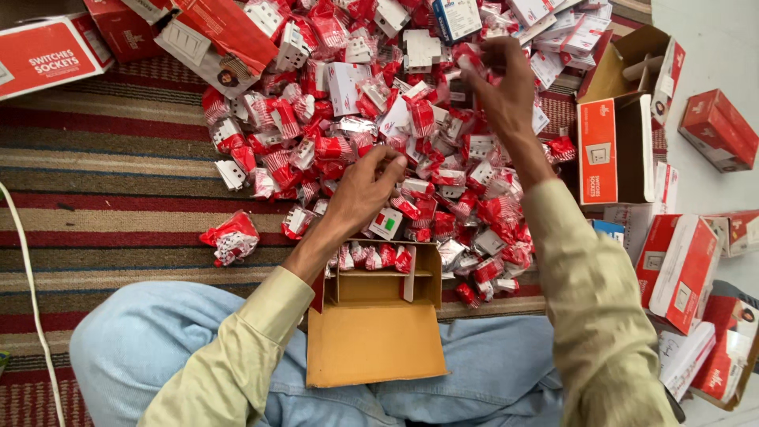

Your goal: The person places small electrical switches into a cardboard box by hand, taking them from a large pile of packaged components.

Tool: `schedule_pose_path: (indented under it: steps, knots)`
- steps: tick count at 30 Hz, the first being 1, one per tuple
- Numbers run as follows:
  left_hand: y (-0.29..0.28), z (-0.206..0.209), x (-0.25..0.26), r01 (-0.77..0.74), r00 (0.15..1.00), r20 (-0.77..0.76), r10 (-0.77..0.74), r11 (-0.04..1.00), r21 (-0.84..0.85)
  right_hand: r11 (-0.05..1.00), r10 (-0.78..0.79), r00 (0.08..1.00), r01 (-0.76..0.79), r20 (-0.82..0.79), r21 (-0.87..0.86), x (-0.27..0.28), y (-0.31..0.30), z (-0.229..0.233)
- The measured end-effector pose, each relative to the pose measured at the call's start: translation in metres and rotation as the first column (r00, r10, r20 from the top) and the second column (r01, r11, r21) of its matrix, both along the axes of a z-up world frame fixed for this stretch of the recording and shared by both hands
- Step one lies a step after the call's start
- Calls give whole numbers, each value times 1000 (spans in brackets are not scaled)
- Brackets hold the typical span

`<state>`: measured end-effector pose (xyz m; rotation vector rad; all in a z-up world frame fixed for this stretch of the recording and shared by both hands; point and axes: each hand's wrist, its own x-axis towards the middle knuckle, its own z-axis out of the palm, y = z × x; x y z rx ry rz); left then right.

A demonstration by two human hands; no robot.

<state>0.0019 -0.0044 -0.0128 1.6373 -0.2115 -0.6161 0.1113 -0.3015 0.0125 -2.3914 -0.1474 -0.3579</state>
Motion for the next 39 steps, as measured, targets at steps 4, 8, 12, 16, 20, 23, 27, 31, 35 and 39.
schedule_pose_path:
  steps: [4, 8, 12, 16, 20, 23, 27, 31, 35, 39]
  knots:
    - [0, 17, -5, -14, 998, 54, 18, 997, -78, 994, 97, 992, -92, -84, 58, -83, 44, 53]
    - [10, 30, -8, -67, 971, 205, 124, 962, -265, 956, 20, 935, 86, -353, 281, -150, 86, 62]
    - [0, 4, -11, -28, 995, 85, 61, 937, -349, 836, 76, 907, 169, -414, 523, -178, 90, 43]
    - [-3, -11, -8, -25, 995, 80, 53, 947, -320, 956, 103, 934, 2, -342, 294, -177, 89, 26]
    - [7, 11, -8, -43, 995, 84, 57, 987, -156, 987, 62, 907, 7, -416, 162, -160, 85, 58]
    - [8, 11, -9, -43, 994, 97, 48, 998, -49, 994, 112, 926, -100, -361, 51, -120, 58, 64]
    - [-4, -3, -3, -5, 995, 100, 1, 999, 36, 973, -120, 986, 94, -112, -211, -20, -36, 32]
    - [1, 2, -1, 4, 998, 57, -6, 999, 44, 936, -343, 879, 288, -332, -203, 44, -81, -5]
    - [4, -1, 1, 12, 998, 57, -17, 996, 85, 908, -415, 804, 393, -425, -143, 53, -85, -41]
    - [5, 0, 2, 9, 999, 38, -11, 998, 66, 948, -304, 950, 309, -73, 75, 41, -98, -56]
